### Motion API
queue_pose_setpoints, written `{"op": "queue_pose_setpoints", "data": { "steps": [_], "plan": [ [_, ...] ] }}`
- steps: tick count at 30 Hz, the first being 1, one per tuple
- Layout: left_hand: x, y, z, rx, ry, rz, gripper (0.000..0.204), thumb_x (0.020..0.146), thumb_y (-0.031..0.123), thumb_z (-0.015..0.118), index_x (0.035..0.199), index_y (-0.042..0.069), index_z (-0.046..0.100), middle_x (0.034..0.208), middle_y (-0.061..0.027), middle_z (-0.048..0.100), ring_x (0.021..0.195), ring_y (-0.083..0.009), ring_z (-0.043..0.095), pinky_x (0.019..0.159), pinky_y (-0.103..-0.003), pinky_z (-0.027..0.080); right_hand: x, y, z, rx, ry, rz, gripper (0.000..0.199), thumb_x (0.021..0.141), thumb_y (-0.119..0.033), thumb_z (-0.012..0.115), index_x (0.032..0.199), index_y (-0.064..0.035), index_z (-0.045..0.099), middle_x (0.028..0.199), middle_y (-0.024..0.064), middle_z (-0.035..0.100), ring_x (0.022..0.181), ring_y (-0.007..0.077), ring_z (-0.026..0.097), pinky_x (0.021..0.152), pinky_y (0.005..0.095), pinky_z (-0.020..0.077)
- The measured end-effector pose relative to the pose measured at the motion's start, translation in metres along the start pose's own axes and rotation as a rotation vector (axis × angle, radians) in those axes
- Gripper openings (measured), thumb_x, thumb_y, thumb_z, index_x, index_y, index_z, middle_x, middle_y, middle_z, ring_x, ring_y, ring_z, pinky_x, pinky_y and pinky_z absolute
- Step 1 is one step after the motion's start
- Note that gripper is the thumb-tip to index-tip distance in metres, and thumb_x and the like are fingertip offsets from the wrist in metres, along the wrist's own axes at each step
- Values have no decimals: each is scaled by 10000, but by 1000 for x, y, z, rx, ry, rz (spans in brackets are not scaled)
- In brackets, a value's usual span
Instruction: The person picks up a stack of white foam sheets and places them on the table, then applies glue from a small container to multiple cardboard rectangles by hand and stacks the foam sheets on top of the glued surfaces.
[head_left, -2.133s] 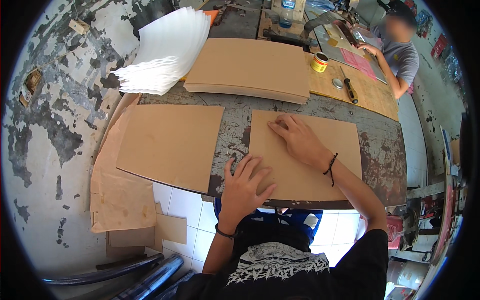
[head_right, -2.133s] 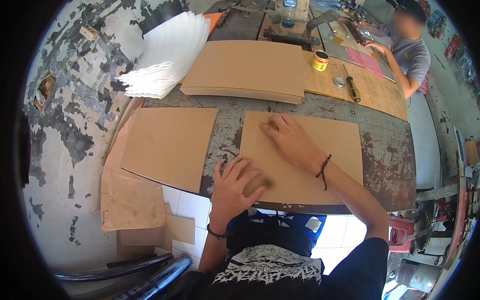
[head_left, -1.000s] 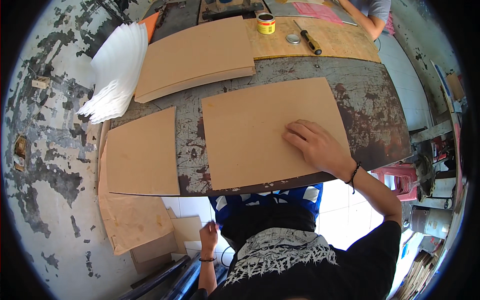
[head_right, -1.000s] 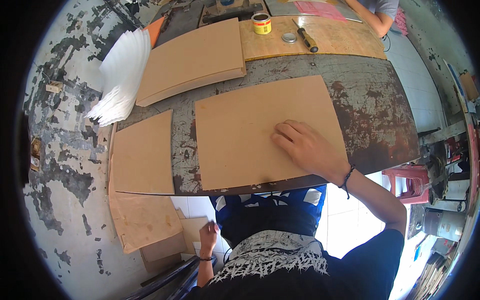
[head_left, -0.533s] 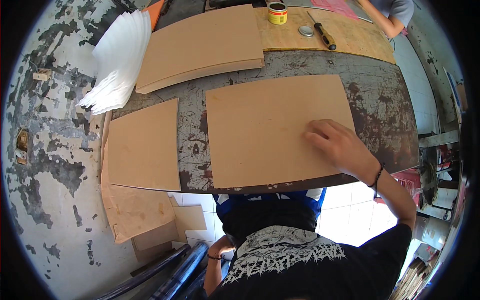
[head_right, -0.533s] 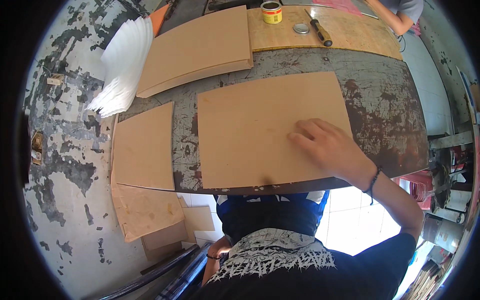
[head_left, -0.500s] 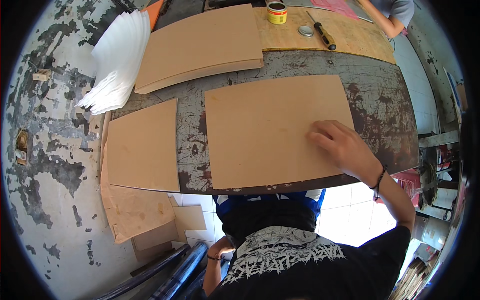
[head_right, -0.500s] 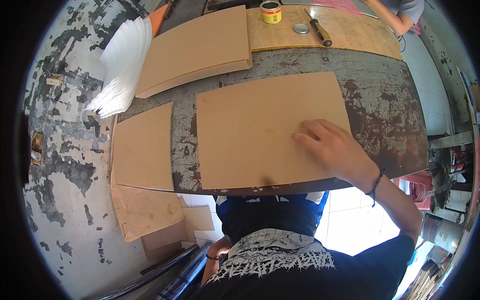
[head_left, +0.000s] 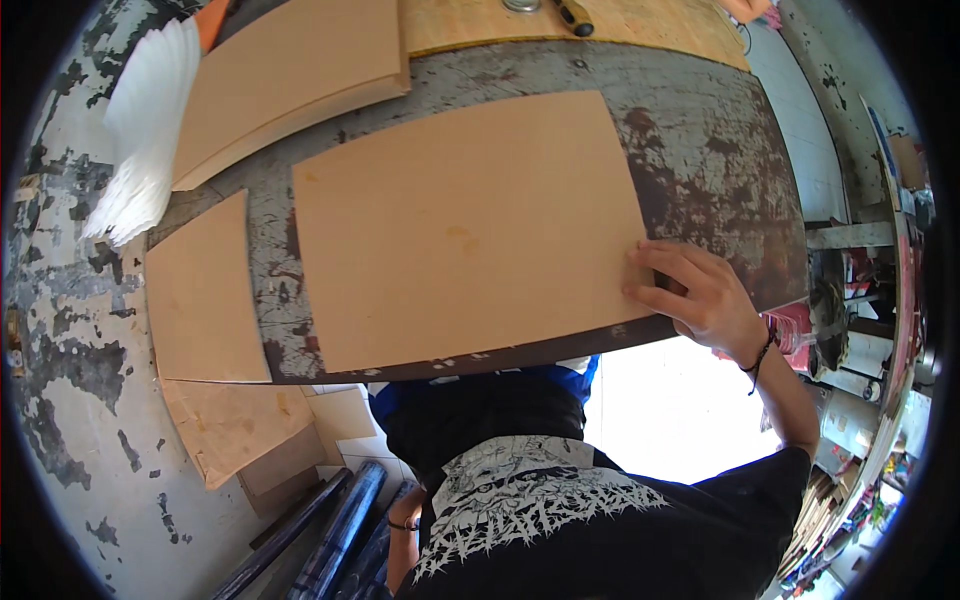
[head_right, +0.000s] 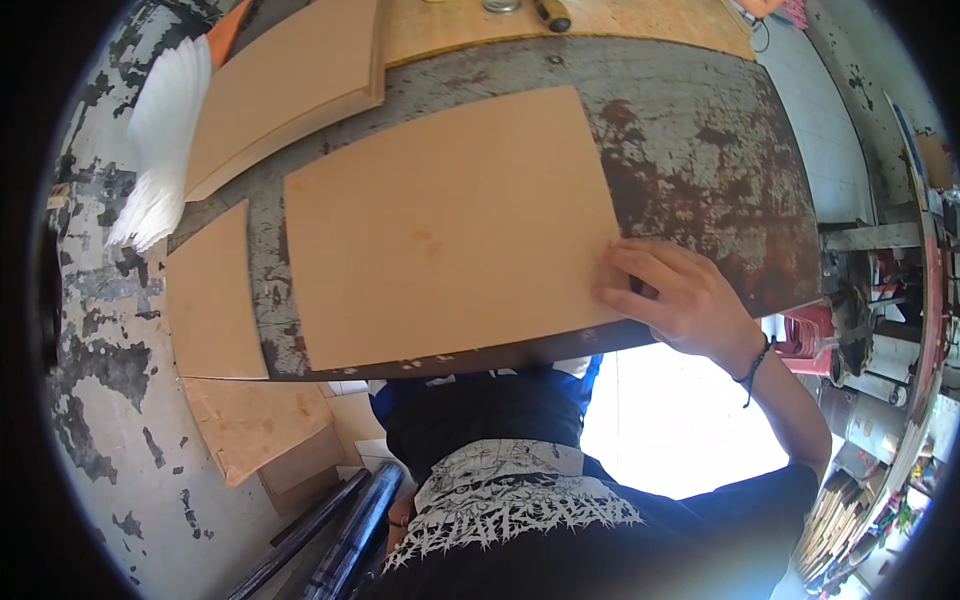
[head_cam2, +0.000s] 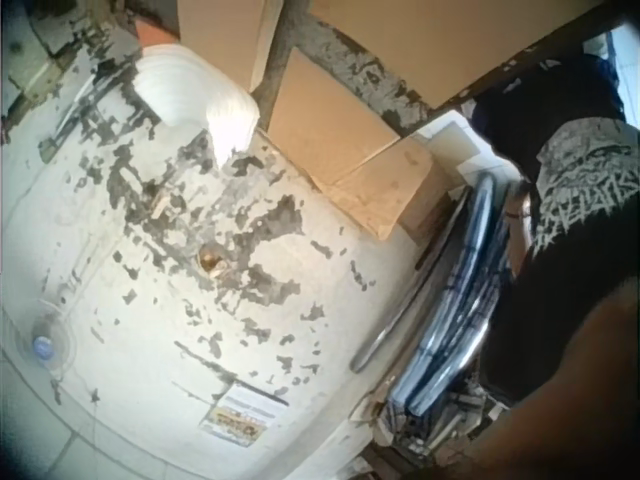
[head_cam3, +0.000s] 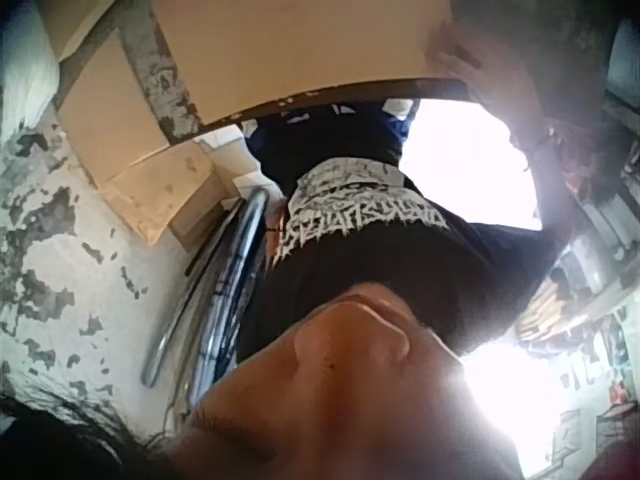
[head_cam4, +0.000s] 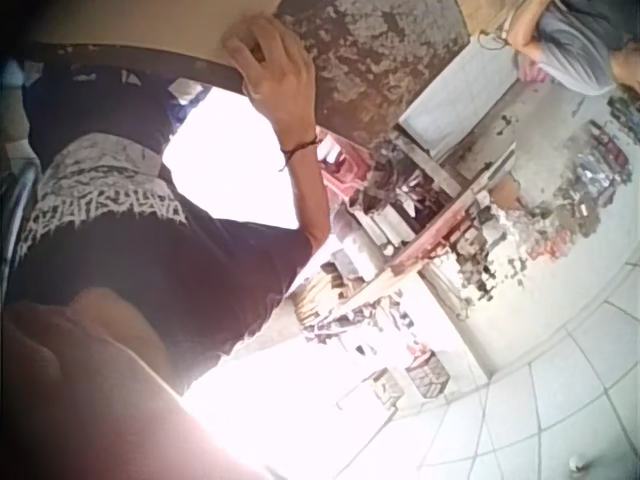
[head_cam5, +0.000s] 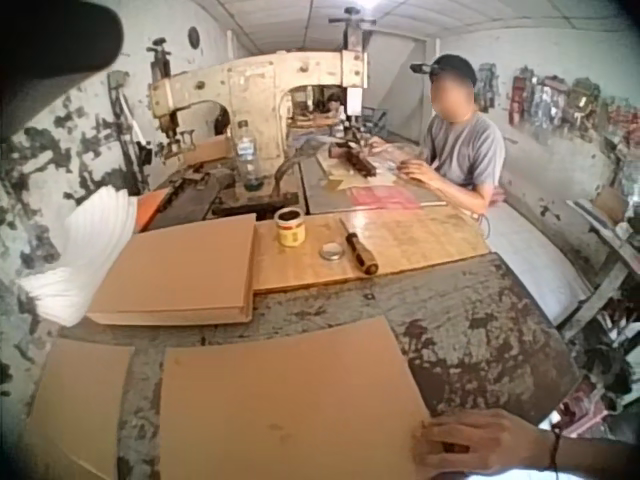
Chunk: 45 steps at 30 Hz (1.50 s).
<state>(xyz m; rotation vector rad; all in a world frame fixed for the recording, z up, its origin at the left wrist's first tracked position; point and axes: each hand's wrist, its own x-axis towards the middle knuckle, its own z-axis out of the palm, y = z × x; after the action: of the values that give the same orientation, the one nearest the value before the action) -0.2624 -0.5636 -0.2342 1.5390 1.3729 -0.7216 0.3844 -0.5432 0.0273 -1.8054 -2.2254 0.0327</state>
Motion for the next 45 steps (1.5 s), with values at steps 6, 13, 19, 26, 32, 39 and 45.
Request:
{"op": "queue_pose_setpoints", "data": {
  "steps": [6, 13, 19, 26, 32, 39, 45],
  "plan": [
    [5, 18, -8, 66, 2, -7, 323, 854, 306, 711, 1054, 52, 734, 1040, -198, 736, 944, -375, 708, 782, -477, 562, -7, -10, 1, 84, -3, 92, 469, 692, 78, 669, 1094, -165, 679, 1338, 105, 619, 1235, 326, 621, 921, 400, 601],
    [-13, 111, -118, 588, -242, 145, 336, 856, 324, 726, 1073, 68, 740, 1037, -185, 741, 926, -371, 712, 777, -477, 567, -23, -22, 21, 89, 81, 214, 487, 688, 129, 635, 1130, -77, 652, 1448, 144, 552, 1342, 332, 550, 997, 402, 579],
    [-113, 287, -237, -64, 118, 801, 226, 825, 102, 779, 1046, 68, 747, 863, -116, 750, 797, -287, 712, 697, -358, 547, -19, -36, 10, -42, 74, 228, 429, 703, 95, 643, 1109, -44, 640, 1410, 165, 581, 1294, 338, 588, 1005, 418, 572],
    [-62, 344, -268, -74, 1031, 1274, 218, 738, 69, 813, 927, 74, 704, 745, -46, 654, 668, -242, 596, 656, -352, 464, 37, 7, -38, -22, 216, 178, 332, 723, 83, 624, 1029, -40, 647, 1284, 168, 656, 1155, 364, 644, 959, 441, 551],
    [-38, 353, -272, 3, 1104, 1158, 188, 781, 137, 828, 886, 83, 682, 758, -45, 640, 623, -238, 558, 630, -382, 457, 233, 86, -34, -95, 530, 134, 303, 925, -177, 670, 1207, -69, 642, 1231, 179, 622, 1117, 390, 619, 958, 447, 519],
    [-36, 353, -270, -123, 1113, 1099, 221, 745, 146, 869, 858, 81, 691, 718, -30, 658, 566, -214, 560, 585, -352, 448, 344, 178, 0, -295, 67, 350, 555, 892, -478, 720, 1319, -130, 653, 1503, 178, 462, 1356, 395, 462, 1090, 487, 442],
    [-34, 351, -270, -116, 1111, 1094, 282, 701, 212, 925, 822, 90, 702, 650, -4, 637, 537, -193, 557, 569, -339, 422, 358, 193, 8, -277, 13, 350, 576, 932, -578, 637, 1251, -103, 706, 1474, 208, 502, 1369, 400, 452, 1118, 487, 408]
  ]
}}
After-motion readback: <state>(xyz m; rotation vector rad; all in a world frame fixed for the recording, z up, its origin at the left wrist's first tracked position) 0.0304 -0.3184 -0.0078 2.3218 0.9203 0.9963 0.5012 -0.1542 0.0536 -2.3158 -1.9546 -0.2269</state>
